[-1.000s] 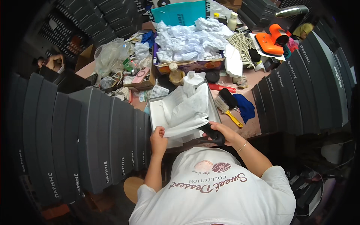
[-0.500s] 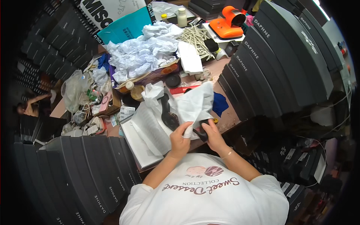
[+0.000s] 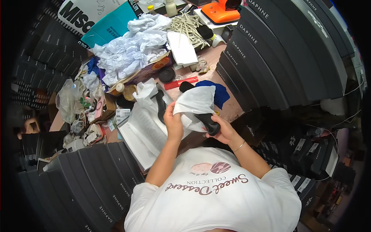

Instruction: Inspecting high-heeled shoes, wrapping them in protective materials, and placing them into shoeboxes at a factory workstation.

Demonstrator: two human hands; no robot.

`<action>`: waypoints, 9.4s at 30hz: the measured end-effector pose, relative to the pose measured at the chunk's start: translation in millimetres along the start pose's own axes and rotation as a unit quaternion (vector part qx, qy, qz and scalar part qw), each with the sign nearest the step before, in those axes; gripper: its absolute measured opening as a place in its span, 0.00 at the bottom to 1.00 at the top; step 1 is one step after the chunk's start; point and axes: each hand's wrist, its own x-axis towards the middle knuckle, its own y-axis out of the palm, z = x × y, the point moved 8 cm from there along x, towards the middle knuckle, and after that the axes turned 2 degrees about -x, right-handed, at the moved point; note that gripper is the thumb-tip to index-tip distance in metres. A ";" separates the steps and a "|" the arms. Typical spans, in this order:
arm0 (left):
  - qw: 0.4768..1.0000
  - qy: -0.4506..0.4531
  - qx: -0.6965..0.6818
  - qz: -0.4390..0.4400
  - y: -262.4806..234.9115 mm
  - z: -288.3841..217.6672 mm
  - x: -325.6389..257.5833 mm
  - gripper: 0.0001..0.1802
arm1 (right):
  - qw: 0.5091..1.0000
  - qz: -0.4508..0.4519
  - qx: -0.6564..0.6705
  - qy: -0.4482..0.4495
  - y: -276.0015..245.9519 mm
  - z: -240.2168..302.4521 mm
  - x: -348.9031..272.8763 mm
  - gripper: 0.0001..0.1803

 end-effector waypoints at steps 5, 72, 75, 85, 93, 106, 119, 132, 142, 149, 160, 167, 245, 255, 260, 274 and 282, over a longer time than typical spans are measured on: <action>0.990 0.040 0.092 0.099 23.5 -28.3 -15.5 0.16 | 0.999 -0.013 0.037 -0.006 4.9 -9.5 -5.3 0.13; 0.882 0.252 0.365 0.161 -15.0 -151.0 -14.1 0.23 | 0.893 0.224 -0.389 -0.003 128.2 29.9 -77.2 0.29; 0.932 0.165 0.269 0.182 -23.1 -124.9 -30.0 0.25 | 0.885 0.163 -0.436 -0.030 99.3 9.3 -46.0 0.28; 0.851 0.233 0.452 0.132 -21.9 -97.2 -18.9 0.22 | 0.947 0.243 0.175 0.113 71.3 -14.8 -38.0 0.33; 0.846 0.299 0.418 0.141 9.9 -119.9 -54.8 0.20 | 0.938 0.274 0.175 0.121 91.4 -7.0 -26.3 0.32; 0.818 0.388 0.278 0.322 76.9 -86.6 -139.7 0.23 | 0.964 0.133 -0.134 -0.188 104.0 21.3 10.2 0.20; 0.930 -0.183 -0.235 -0.216 -118.1 37.6 -81.9 0.32 | 0.768 0.242 -0.562 -0.189 127.9 -67.4 1.0 0.24; 0.988 -0.131 -0.008 -0.086 -69.5 73.2 -36.7 0.31 | 0.974 -0.118 -0.077 -0.180 4.7 30.1 0.9 0.27; 0.970 -0.009 0.238 -0.058 -84.3 94.8 -15.5 0.10 | 0.971 -0.033 -0.202 -0.123 12.5 17.8 2.4 0.32; 0.918 0.130 0.323 0.188 -36.5 35.2 -52.7 0.30 | 0.952 0.033 -0.297 -0.069 53.0 5.5 74.1 0.29; 0.860 -0.060 0.481 0.160 -62.4 97.8 1.2 0.33 | 0.943 0.000 -0.316 -0.100 49.8 35.5 70.6 0.29; 0.968 -0.186 0.162 0.034 -63.2 136.4 15.1 0.21 | 0.898 -0.038 -0.410 -0.157 22.8 46.7 27.5 0.31; 0.922 0.223 0.297 0.114 -9.6 -54.0 8.1 0.14 | 0.516 -0.163 -0.729 -0.420 25.7 210.1 37.4 0.09; 0.856 -0.257 -0.310 0.324 -1.9 -3.2 -44.6 0.36 | 0.572 0.414 -0.645 -0.292 268.9 50.7 -86.3 0.13; 0.984 -0.148 -0.081 0.057 -113.7 -32.8 -73.6 0.36 | 0.838 0.410 -0.351 0.081 129.0 -43.5 -41.9 0.19; 0.970 -0.236 0.026 -0.061 -88.5 105.2 18.3 0.37 | 0.711 0.006 -0.651 -0.266 46.3 -74.3 165.8 0.47; 0.908 -0.051 0.397 -0.128 -209.8 82.3 -72.6 0.21 | 0.783 0.054 -0.590 0.189 -48.3 -35.3 48.1 0.26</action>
